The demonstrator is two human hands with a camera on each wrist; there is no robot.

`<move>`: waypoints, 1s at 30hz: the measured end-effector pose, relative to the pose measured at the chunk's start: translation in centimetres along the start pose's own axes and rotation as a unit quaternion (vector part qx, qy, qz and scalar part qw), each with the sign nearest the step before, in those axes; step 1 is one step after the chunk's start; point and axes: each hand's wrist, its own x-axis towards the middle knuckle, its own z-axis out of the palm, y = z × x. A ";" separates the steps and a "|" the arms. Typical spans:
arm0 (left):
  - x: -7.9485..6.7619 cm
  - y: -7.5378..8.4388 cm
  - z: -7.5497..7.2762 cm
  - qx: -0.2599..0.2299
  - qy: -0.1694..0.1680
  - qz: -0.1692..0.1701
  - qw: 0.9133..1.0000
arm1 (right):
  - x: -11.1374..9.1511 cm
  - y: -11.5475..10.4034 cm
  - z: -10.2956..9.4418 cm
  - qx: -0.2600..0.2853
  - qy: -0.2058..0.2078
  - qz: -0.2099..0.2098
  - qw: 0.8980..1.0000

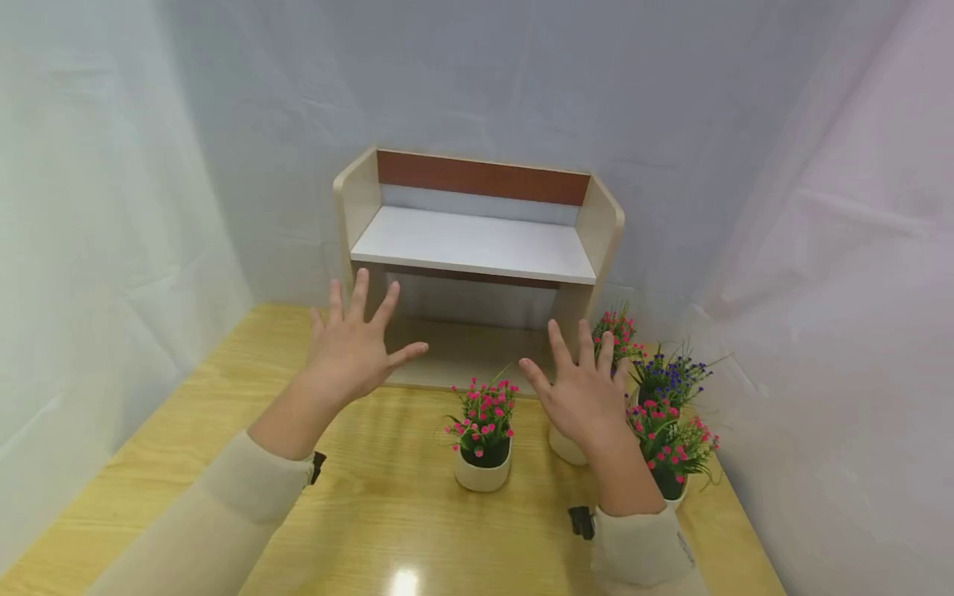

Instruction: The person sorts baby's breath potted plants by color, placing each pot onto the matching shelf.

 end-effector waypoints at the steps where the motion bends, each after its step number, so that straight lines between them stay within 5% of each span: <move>1: 0.0 0.0 0.1 0.001 0.000 0.001 1.000 | 0.0 0.0 0.0 0.002 -0.001 0.000 1.000; 10: 0.5 -0.5 1.2 -0.030 0.014 0.000 0.999 | -0.2 0.1 0.0 0.005 0.022 -0.008 1.000; 18: 2.7 -2.1 1.1 -0.086 0.113 -0.025 0.990 | -1.5 -0.1 0.4 0.073 0.044 -0.047 0.995; 23: 5.0 -4.2 0.2 -0.208 0.132 -0.041 0.968 | -3.1 -0.5 1.7 0.158 0.012 -0.070 0.985; 30: 8.7 -7.0 -1.5 -0.377 0.106 -0.073 0.917 | -4.8 -0.1 5.0 0.290 -0.053 -0.042 0.955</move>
